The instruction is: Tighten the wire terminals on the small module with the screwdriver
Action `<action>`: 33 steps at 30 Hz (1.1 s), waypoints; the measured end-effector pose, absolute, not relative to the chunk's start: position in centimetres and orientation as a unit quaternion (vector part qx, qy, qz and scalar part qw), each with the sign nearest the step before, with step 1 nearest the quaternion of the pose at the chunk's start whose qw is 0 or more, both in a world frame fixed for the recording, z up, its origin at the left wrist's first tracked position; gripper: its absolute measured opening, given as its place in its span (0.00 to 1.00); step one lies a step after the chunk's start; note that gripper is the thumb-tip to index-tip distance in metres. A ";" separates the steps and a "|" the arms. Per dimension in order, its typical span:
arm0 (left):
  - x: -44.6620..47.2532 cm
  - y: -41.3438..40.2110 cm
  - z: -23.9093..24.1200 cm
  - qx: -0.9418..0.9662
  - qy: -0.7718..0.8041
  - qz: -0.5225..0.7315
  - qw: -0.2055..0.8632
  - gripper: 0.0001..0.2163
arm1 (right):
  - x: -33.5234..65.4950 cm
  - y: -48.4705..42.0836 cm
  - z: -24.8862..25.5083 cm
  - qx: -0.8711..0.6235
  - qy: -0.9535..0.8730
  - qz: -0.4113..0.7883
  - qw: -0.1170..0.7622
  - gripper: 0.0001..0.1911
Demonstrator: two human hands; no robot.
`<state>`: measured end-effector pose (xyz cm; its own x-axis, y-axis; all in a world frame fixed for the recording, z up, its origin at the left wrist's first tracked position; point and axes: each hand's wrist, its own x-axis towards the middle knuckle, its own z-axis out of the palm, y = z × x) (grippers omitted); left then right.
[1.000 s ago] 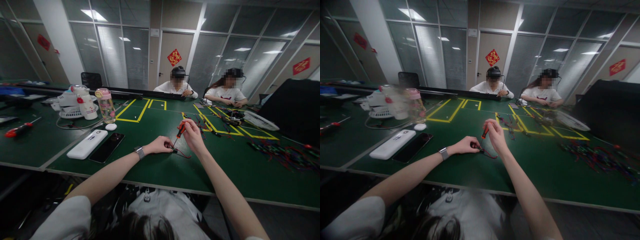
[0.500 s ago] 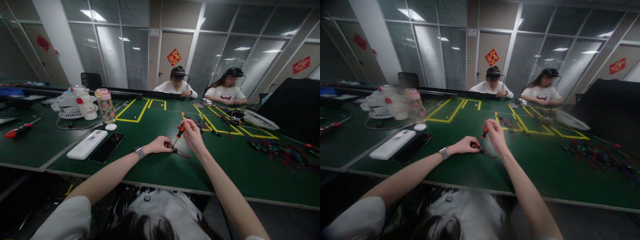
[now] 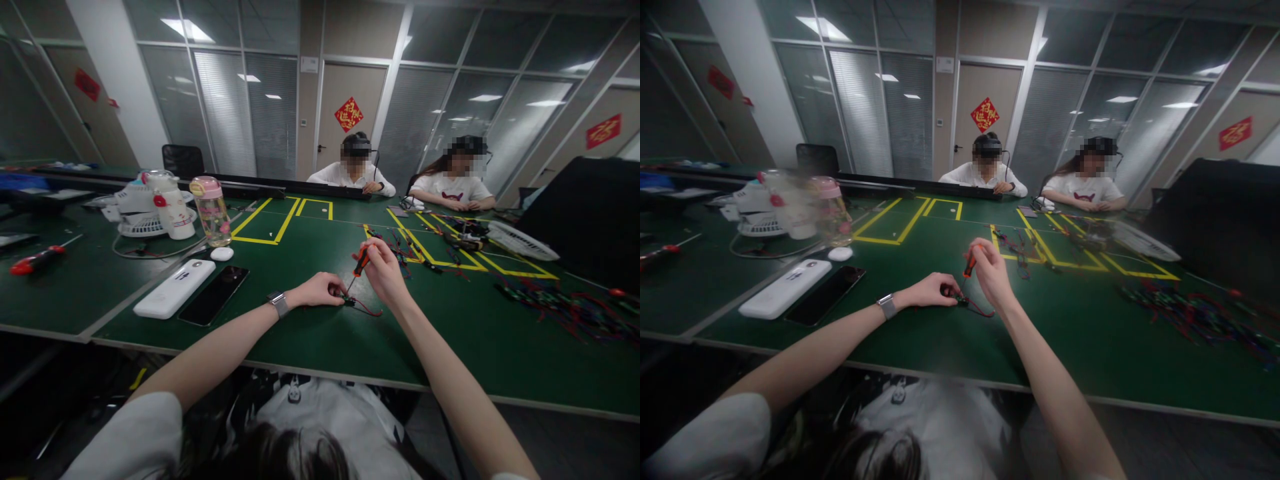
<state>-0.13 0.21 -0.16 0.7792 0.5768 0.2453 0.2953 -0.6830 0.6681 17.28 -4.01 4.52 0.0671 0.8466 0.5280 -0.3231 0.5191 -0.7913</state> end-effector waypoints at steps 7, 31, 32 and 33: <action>-0.1 0.1 -0.1 0.889 0.247 0.230 0.311 0.10 | 17.1 -4.6 4.9 -0.222 -0.546 0.471 0.657 0.11; 0.1 -0.4 0.2 0.876 0.265 0.240 0.324 0.09 | 16.6 -4.7 5.0 -0.219 -0.531 0.456 0.680 0.11; 0.0 -0.3 0.1 0.877 0.263 0.238 0.325 0.09 | 16.7 -4.7 5.0 -0.220 -0.533 0.459 0.676 0.10; 0.0 -0.3 0.1 0.877 0.262 0.237 0.326 0.10 | 16.8 -4.7 5.0 -0.219 -0.537 0.464 0.670 0.11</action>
